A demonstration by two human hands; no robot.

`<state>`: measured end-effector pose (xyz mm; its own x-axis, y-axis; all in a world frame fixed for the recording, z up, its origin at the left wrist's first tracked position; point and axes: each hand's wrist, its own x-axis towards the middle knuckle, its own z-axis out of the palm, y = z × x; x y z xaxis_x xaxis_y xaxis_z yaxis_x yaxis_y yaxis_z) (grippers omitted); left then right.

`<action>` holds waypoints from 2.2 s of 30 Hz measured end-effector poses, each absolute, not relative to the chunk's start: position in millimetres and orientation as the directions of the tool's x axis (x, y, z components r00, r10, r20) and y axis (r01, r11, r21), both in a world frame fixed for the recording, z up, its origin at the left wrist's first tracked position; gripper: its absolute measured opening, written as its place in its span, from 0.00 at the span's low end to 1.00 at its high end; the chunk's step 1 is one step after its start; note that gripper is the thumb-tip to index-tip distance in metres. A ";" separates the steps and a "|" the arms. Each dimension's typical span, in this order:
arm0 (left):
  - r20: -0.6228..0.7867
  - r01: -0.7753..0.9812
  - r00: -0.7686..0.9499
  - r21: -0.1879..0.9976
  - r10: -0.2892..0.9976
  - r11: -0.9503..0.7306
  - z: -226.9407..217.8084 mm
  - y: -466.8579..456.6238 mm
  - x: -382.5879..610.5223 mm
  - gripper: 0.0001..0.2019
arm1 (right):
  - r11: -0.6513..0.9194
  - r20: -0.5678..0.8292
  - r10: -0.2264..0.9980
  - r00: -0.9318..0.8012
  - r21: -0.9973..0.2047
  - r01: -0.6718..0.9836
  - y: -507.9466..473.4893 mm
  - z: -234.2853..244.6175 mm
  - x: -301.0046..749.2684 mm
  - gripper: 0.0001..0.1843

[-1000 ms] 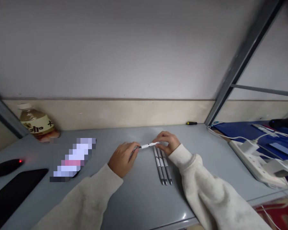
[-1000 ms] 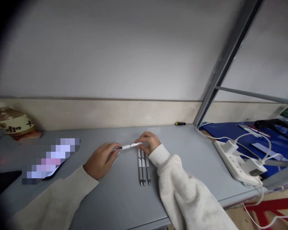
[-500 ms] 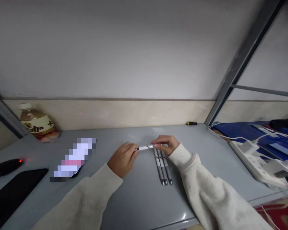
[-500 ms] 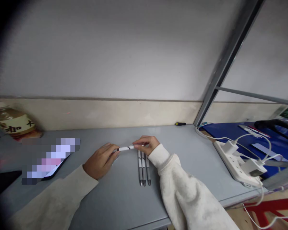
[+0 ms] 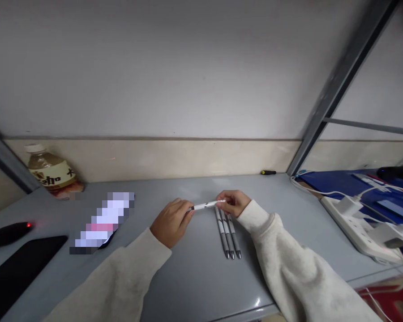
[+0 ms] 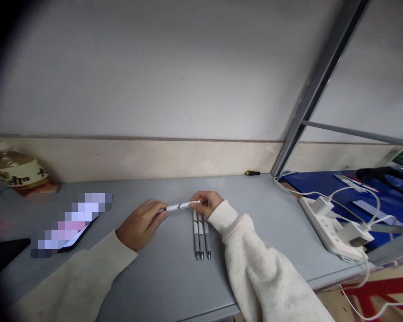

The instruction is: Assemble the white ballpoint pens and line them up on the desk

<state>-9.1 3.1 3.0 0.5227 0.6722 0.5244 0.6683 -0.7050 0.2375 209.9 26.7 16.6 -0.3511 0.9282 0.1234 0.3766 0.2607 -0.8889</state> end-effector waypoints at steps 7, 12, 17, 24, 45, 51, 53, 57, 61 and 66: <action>0.529 0.661 0.529 0.234 0.663 -0.713 2.6 4.3 -8.7 0.13 | 0.278 0.165 0.923 -0.348 -0.910 0.306 27.0 14.5 208.6 0.20; 0.539 0.659 0.522 0.237 0.661 -0.714 0.7 4.5 -8.7 0.13 | 0.217 0.059 0.915 -0.400 -0.906 0.362 26.7 13.6 208.6 0.22; 0.536 0.666 0.514 0.244 0.670 -0.705 0.4 4.7 -8.9 0.13 | 0.250 0.147 0.928 -0.343 -0.927 0.280 26.3 13.7 208.0 0.21; 0.523 0.667 0.516 0.252 0.678 -0.701 0.6 4.5 -9.1 0.13 | 0.233 0.110 0.919 -0.379 -0.926 0.297 27.1 12.7 208.0 0.19; 0.500 0.641 0.552 0.257 0.667 -0.723 -0.5 5.9 -9.5 0.13 | 0.270 0.122 0.924 -0.364 -0.879 0.392 25.7 10.3 205.5 0.27; 0.497 0.629 0.580 0.231 0.646 -0.742 0.6 5.6 -10.0 0.13 | 0.302 0.105 0.892 -0.439 -0.861 0.408 24.5 10.9 205.2 0.25; 0.491 0.631 0.586 0.223 0.645 -0.743 0.5 5.5 -9.8 0.13 | 0.289 0.081 0.900 -0.427 -0.846 0.448 24.7 10.8 205.7 0.27; 0.467 0.663 0.577 0.211 0.670 -0.718 -0.9 6.6 -10.2 0.14 | 0.407 0.247 0.879 -0.408 -0.834 0.372 24.9 11.5 205.6 0.19; 0.457 0.689 0.575 0.177 0.679 -0.703 -2.7 7.7 -10.9 0.16 | 0.435 0.244 0.872 -0.424 -0.784 0.443 22.1 13.9 204.3 0.15; 0.518 0.693 0.625 -0.022 0.585 -0.721 1.6 4.8 -10.0 0.18 | 0.214 -0.029 0.844 -0.536 -0.898 0.385 15.3 16.2 204.5 0.25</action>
